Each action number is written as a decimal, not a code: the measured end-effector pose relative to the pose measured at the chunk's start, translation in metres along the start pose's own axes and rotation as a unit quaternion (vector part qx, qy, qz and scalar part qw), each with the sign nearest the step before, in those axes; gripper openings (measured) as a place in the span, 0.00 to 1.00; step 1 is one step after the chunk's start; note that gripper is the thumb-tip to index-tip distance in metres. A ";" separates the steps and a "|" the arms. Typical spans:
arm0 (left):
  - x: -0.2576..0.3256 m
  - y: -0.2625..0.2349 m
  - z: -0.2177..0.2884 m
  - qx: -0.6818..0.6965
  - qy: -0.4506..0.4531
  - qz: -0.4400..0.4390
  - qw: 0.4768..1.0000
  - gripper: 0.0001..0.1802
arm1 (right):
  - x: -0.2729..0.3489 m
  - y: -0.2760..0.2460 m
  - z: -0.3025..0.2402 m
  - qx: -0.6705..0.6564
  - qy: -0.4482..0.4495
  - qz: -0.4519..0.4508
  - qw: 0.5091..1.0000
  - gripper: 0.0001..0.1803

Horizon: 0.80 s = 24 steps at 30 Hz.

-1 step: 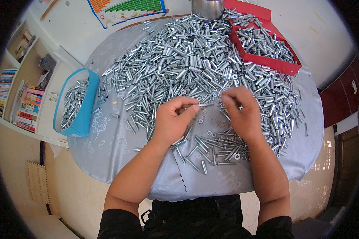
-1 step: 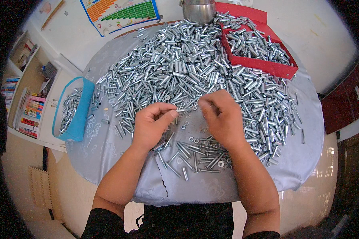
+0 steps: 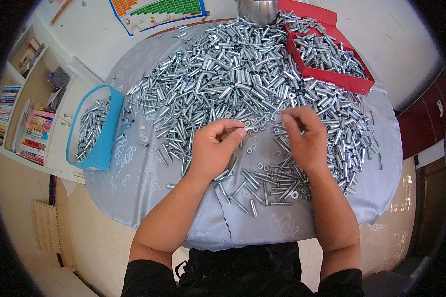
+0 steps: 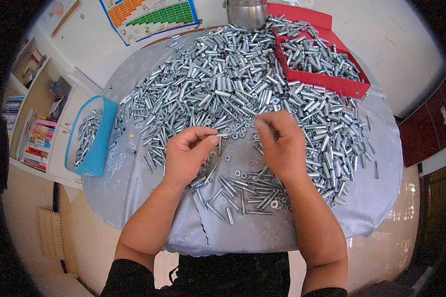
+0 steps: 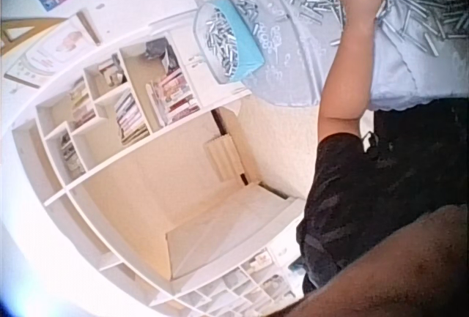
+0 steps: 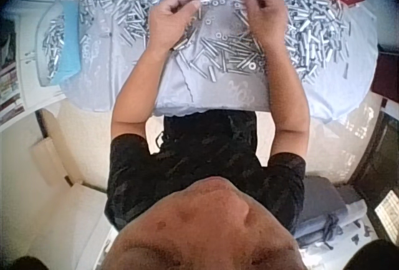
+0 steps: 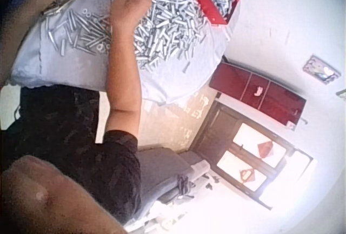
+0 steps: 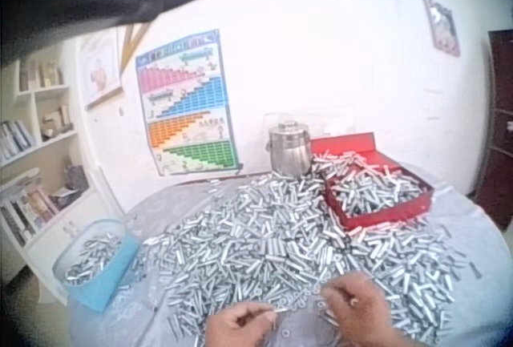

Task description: The person sits at a table covered with a large pile of metal bolts and washers. They repeatedly pick up a bolt and a washer, thread the washer onto the bolt, and place the assembled unit into a red tray on the table. The process is continuous and repetitive throughout the clip.

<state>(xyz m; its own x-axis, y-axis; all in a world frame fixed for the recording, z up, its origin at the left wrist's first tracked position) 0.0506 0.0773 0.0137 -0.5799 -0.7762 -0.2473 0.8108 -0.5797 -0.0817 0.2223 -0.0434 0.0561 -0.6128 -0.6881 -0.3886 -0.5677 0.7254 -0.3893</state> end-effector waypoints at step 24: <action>0.001 -0.008 0.001 0.051 0.001 0.056 0.997 0.08 | -0.005 0.030 0.017 0.223 -0.105 -0.107 0.963 0.10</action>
<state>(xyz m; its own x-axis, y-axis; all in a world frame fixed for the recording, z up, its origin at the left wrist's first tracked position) 0.0441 0.0810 0.0154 -0.4867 -0.8368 -0.2509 0.8577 -0.5123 0.0448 0.2174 -0.0180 0.0324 -0.3562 -0.8432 -0.4026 -0.3470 0.5195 -0.7809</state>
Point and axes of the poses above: each hand's wrist, its own x-axis away from the middle knuckle, its own y-axis out of the palm, z = x × y, the point moved 9 cm from there along -x, towards the middle knuckle, and after that the axes turned 8 degrees about y, right-handed, at the moved point
